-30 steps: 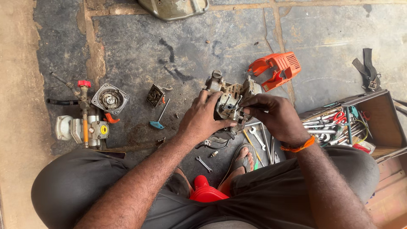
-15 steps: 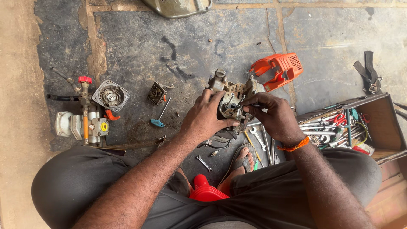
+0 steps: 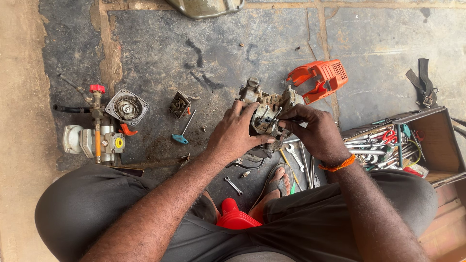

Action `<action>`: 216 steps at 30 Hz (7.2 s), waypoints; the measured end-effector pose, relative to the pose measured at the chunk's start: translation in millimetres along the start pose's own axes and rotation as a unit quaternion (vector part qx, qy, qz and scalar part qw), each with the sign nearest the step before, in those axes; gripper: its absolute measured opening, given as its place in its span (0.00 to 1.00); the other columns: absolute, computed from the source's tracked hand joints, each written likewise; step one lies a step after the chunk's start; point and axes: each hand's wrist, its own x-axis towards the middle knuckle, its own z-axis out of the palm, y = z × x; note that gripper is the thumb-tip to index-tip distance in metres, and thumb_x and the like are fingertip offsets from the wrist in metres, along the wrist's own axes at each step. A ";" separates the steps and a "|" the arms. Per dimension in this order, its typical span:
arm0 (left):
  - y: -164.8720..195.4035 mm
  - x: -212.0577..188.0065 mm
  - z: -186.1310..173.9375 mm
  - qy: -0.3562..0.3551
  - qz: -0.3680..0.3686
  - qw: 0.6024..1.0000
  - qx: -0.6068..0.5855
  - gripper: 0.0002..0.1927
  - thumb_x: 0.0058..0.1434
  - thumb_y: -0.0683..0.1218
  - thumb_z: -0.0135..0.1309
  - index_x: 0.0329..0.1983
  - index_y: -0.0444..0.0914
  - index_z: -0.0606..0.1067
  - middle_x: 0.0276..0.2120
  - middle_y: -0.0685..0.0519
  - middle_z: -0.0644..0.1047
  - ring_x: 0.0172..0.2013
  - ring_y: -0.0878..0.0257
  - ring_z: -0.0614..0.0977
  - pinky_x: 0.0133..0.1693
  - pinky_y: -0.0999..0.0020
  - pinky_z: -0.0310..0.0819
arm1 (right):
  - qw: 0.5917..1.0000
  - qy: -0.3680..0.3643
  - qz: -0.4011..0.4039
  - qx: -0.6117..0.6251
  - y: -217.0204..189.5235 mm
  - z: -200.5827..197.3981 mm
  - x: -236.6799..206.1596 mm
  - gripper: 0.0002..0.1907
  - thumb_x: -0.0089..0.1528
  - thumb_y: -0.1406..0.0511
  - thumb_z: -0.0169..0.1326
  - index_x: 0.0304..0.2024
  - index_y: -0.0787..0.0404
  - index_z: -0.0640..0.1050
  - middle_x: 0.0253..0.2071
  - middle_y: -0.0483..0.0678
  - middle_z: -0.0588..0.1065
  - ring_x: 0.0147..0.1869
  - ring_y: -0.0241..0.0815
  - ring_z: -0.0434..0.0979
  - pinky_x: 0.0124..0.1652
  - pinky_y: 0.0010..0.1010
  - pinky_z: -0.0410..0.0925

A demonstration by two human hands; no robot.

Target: The person sits on the floor and uses a wrench to tighten bolts on a small engine block. They rotate the engine to access different sides and continue tightening fasteners throughout the clip.

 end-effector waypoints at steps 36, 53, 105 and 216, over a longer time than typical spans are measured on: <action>47.1 -42.4 62.8 0.264 -0.089 0.960 0.029 0.64 0.49 0.73 0.66 0.74 0.32 0.51 0.64 0.33 0.66 0.65 0.42 0.70 0.62 0.42 0.64 | 0.955 0.051 -0.074 -0.282 -0.1 11.1 -19.7 0.19 0.70 0.53 0.47 0.40 0.61 0.76 0.32 0.56 0.78 0.40 0.63 0.77 0.41 0.53 0.69; 52.5 -41.4 56.9 0.240 -0.147 0.959 -0.017 0.62 0.46 0.68 0.70 0.75 0.38 0.52 0.60 0.39 0.69 0.62 0.45 0.72 0.59 0.44 0.66 | 0.910 0.193 -0.008 -0.367 -18.0 48.8 -36.2 0.23 0.72 0.51 0.49 0.29 0.59 0.74 0.26 0.51 0.77 0.30 0.57 0.78 0.35 0.47 0.69; 60.5 -33.6 60.2 0.205 -0.123 0.970 0.048 0.62 0.46 0.72 0.65 0.74 0.31 0.56 0.61 0.32 0.70 0.60 0.38 0.74 0.61 0.39 0.65 | 0.954 0.260 0.147 0.041 -15.2 -35.3 -2.5 0.17 0.70 0.54 0.49 0.46 0.62 0.76 0.44 0.57 0.79 0.49 0.56 0.80 0.47 0.44 0.70; 0.6 24.8 19.9 0.168 -0.156 0.964 -0.132 0.50 0.60 0.76 0.49 0.74 0.39 0.59 0.69 0.38 0.63 0.68 0.44 0.67 0.62 0.41 0.69 | 0.992 0.006 0.087 0.094 28.4 -27.9 -24.8 0.17 0.68 0.58 0.54 0.51 0.62 0.83 0.36 0.50 0.81 0.43 0.37 0.78 0.46 0.31 0.72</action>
